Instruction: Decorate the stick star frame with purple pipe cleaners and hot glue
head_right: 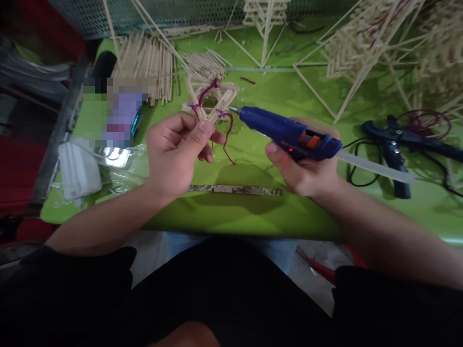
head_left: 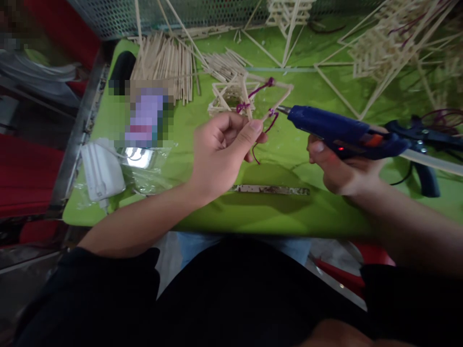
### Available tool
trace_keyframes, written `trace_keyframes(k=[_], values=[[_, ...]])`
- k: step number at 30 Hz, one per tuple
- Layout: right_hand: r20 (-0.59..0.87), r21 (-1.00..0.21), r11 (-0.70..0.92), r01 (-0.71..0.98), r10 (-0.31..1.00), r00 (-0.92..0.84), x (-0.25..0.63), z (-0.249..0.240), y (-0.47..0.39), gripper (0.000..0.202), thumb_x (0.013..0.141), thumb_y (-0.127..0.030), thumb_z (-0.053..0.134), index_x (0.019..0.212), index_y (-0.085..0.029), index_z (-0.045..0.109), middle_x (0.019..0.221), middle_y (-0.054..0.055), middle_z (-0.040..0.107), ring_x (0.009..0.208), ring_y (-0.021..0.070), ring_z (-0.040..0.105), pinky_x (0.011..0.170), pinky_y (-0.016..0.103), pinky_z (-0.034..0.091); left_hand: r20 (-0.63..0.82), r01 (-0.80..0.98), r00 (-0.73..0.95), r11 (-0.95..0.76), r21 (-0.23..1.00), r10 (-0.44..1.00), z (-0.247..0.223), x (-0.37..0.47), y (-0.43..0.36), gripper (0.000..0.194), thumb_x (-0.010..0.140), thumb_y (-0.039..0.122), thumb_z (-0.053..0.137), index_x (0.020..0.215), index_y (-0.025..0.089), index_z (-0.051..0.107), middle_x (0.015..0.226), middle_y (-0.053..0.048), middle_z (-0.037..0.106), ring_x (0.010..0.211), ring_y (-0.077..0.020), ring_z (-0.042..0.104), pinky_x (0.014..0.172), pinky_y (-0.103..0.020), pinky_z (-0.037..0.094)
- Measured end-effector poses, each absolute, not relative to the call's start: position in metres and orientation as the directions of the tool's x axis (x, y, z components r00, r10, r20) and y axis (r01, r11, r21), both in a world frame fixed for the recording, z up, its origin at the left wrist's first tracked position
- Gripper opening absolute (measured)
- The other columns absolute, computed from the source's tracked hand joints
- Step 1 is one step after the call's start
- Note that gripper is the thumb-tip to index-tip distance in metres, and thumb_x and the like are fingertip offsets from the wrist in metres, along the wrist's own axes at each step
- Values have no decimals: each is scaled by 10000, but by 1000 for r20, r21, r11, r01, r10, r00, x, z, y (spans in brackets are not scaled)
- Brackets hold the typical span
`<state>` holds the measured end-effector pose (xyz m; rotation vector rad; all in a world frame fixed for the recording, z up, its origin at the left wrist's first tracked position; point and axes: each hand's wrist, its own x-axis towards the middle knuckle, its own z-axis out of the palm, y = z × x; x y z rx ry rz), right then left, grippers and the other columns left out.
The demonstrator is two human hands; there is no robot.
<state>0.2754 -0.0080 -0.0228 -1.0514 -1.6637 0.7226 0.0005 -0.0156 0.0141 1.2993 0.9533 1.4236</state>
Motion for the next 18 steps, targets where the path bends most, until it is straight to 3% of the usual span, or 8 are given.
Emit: trace_keyframes(k=[3,5,9,11,14,18], values=[[486,-824,461,329,874,-5,264,-21,-9,386,1029,-611,904,894,-265,801,813,67,727,663,195,617,628,433,476,205,-164,26,-198,966,978,13,-1,-14,454,1025,617,929,878,215,778,819,-13,820,741,-141,810,528,-251,541],[449,-867,417,273,891,67,256,-18,-8,424,1005,-632,932,889,-247,798,801,60,734,647,183,645,608,407,499,181,-220,44,-167,961,983,12,-2,-13,447,1034,599,932,876,212,775,828,-20,830,766,-145,821,542,-248,553],[183,-982,186,-12,975,130,245,-2,-3,404,899,-530,1042,902,-206,800,723,35,692,593,163,631,505,336,468,138,-331,146,-83,940,980,8,-3,-12,344,1076,510,926,945,210,820,901,-16,880,698,-96,757,587,-232,584],[-12,-980,2,-198,997,72,242,7,-3,396,810,-432,1084,923,-178,802,710,18,649,577,135,584,472,296,389,112,-357,206,-32,933,972,5,-2,-13,306,1071,489,937,966,218,840,903,-3,880,648,-77,712,585,-226,575],[-262,-883,-284,-374,959,-109,239,18,-9,418,732,-323,1074,990,-164,786,706,-38,553,533,65,442,468,251,269,16,-364,307,102,926,952,1,0,-16,291,1052,496,955,965,235,861,853,18,841,609,-63,679,556,-208,535],[-341,-794,-425,-434,903,-260,233,23,-21,404,772,-239,1005,1092,-198,762,645,-100,401,499,48,304,464,247,241,-40,-352,348,170,920,937,-1,2,-17,339,978,541,1011,944,238,865,813,25,797,618,-54,653,558,-187,517]])
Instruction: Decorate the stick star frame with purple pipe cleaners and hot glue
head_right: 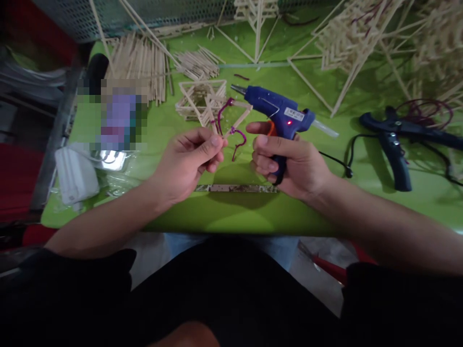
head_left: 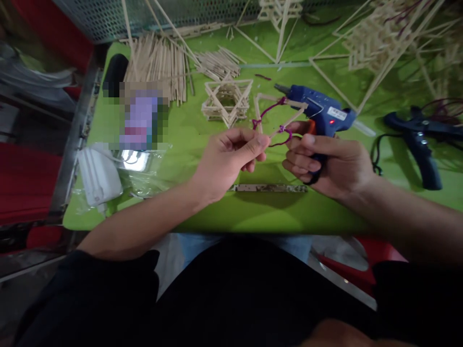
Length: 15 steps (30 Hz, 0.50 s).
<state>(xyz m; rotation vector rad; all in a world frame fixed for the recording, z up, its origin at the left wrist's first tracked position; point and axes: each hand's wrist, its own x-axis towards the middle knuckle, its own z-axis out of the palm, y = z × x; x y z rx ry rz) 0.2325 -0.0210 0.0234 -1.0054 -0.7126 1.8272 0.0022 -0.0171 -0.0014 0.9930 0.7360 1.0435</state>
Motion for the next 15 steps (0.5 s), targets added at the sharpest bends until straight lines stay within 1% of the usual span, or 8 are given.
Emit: trace_keyframes(k=[2,4,6,9,11,13,15], values=[[-344,-788,-421,-450,906,-246,230,22,-25,412,763,-224,1012,1067,-227,734,640,-102,399,503,57,324,458,243,262,-42,-337,342,164,927,939,-2,3,-17,381,958,571,1018,923,230,851,810,24,791,621,-52,642,565,-186,514],[-358,-791,-413,-451,911,-207,229,19,-26,451,747,-234,1038,1035,-258,693,658,-95,434,529,76,402,451,236,277,-51,-323,340,167,932,939,-2,3,-16,395,960,582,1014,913,227,845,810,23,788,626,-52,637,573,-188,518],[-344,-810,-390,-438,921,-185,230,13,-25,515,736,-283,1080,1036,-284,661,673,-91,464,562,101,490,440,236,285,-61,-311,337,173,935,940,-2,3,-16,389,956,578,1019,918,228,852,809,21,789,636,-57,642,585,-193,534],[-287,-851,-351,-389,933,-215,234,3,-23,634,709,-403,1144,1077,-309,636,687,-94,516,580,128,576,425,247,291,-86,-314,328,194,929,941,-1,4,-17,392,902,570,1064,912,231,867,785,20,784,635,-64,638,579,-194,535],[-282,-860,-354,-368,930,-234,236,-1,-23,692,683,-441,1167,1077,-309,614,741,-90,593,574,124,603,428,248,307,-113,-333,328,227,915,938,0,5,-18,419,852,576,1097,882,230,861,769,22,779,622,-62,623,560,-191,510],[-294,-853,-364,-374,927,-231,235,-2,-23,720,661,-433,1179,1057,-299,593,834,-76,667,576,104,608,445,244,333,-135,-343,348,259,903,928,1,6,-18,433,837,587,1104,870,233,857,779,19,785,617,-60,616,549,-193,483],[-290,-847,-360,-392,930,-226,234,-1,-23,735,641,-417,1188,1042,-289,585,878,-68,688,588,89,599,473,240,366,-147,-342,373,283,896,916,0,6,-18,424,849,598,1095,887,244,865,805,12,797,629,-66,622,553,-201,474]])
